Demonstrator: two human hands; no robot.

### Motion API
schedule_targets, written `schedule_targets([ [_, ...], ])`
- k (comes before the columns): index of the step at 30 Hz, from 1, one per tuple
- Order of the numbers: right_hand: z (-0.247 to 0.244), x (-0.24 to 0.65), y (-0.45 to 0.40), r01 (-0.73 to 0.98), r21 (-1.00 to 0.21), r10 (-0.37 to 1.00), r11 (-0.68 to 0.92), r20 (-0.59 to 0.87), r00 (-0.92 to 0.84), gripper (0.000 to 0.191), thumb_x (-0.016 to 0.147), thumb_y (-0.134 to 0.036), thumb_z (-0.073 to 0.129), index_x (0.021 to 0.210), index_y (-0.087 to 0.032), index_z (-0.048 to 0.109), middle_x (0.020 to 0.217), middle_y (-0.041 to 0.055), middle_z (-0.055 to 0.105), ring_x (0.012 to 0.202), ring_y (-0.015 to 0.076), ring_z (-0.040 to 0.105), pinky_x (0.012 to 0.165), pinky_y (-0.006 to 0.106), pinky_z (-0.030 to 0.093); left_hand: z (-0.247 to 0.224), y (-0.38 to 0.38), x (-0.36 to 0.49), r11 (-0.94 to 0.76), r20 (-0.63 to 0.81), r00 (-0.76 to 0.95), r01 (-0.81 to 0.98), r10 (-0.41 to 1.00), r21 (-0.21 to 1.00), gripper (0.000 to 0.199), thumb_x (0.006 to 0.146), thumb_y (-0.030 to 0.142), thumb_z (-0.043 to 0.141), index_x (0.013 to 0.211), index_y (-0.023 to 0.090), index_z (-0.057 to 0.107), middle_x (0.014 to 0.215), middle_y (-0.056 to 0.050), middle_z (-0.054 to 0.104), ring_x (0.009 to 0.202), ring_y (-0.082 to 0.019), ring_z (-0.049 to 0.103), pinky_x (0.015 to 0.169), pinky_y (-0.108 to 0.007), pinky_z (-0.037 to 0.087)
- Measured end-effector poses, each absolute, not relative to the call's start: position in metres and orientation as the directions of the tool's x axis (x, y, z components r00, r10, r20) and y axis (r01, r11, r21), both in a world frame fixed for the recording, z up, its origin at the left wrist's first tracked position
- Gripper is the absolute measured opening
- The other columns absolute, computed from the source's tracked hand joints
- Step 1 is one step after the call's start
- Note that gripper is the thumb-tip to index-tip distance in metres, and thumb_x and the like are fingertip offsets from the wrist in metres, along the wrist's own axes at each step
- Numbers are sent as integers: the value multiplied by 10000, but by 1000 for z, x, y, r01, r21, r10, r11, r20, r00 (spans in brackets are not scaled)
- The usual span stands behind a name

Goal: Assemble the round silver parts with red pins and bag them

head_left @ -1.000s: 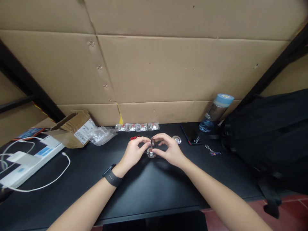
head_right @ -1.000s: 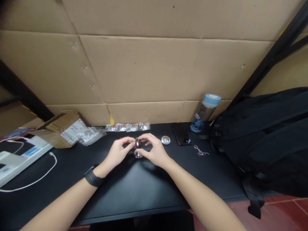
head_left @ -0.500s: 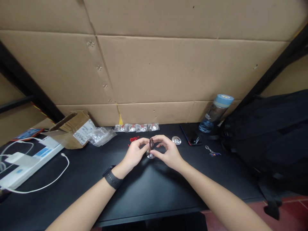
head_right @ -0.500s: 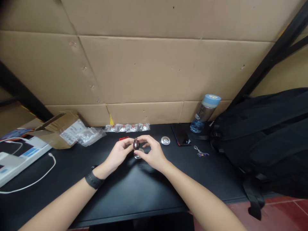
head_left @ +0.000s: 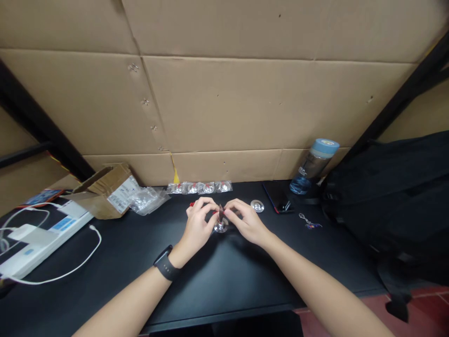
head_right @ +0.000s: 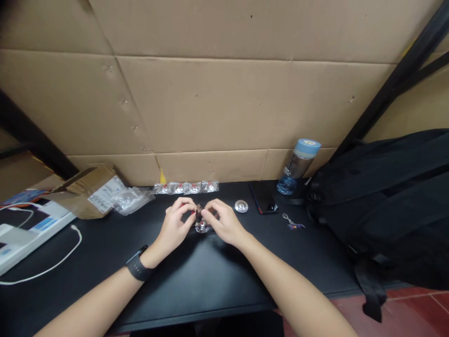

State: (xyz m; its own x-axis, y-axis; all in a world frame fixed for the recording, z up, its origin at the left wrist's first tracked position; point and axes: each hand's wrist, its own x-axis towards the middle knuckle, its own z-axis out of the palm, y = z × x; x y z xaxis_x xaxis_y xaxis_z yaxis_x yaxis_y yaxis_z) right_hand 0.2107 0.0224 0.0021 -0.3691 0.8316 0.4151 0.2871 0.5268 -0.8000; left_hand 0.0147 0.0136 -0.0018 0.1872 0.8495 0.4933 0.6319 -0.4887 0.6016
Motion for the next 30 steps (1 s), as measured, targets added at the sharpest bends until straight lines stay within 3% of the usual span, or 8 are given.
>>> schedule_targets([
  [2, 8, 213, 22, 332, -753, 806, 568, 427, -411, 288, 1035, -407, 484, 888, -216, 641, 928, 48, 650, 875, 187, 630, 800, 324, 530, -2, 12, 16, -486, 497, 186, 647, 848, 587, 97, 945, 244, 581, 938, 244, 678, 1111, -55, 655, 1090, -251, 590, 960, -430, 376],
  [9, 6, 213, 22, 340, -708, 765, 619, 447, -463, 235, 1044, -326, 461, 875, -221, 585, 957, 46, 599, 885, 178, 601, 805, 310, 512, -7, 12, 18, -515, 501, 227, 643, 835, 567, 94, 960, 260, 578, 933, 244, 667, 1101, -43, 662, 1085, -237, 596, 970, -412, 352],
  [15, 9, 224, 27, 501, -545, 739, 673, 472, -481, 128, 988, -237, 528, 874, -215, 582, 1058, 69, 578, 989, 209, 575, 922, 373, 482, -2, 16, 11, -541, 471, 287, 587, 834, 602, 262, 1044, 293, 424, 1228, 277, 610, 1311, -50, 629, 1229, -231, 553, 1011, -393, 360],
  [22, 14, 238, 33, 637, -435, 770, 636, 416, -485, 147, 979, -228, 512, 856, -211, 591, 1086, 73, 588, 992, 213, 571, 911, 377, 481, -1, 16, 11, -633, 403, 491, 643, 773, 431, 287, 1046, 349, 443, 1238, 327, 655, 1363, -32, 627, 1279, -240, 508, 1038, -426, 330],
  [26, 3, 247, 43, 726, -370, 812, 580, 333, -479, 182, 985, -267, 495, 851, -214, 606, 1080, 69, 602, 982, 216, 569, 898, 375, 489, 8, 37, -19, -511, 433, 361, 803, 826, 306, 232, 1001, 269, 507, 1153, 288, 681, 1242, -53, 684, 1217, -257, 546, 990, -426, 350],
  [30, -5, 251, 50, 762, -368, 846, 533, 262, -465, 231, 990, -293, 482, 814, -216, 611, 1024, 55, 620, 943, 204, 585, 859, 348, 486, 23, 60, -92, -190, 437, 77, 956, 896, 222, 245, 909, 319, 624, 1132, 261, 709, 1225, -106, 697, 1192, -338, 565, 989, -468, 367],
])
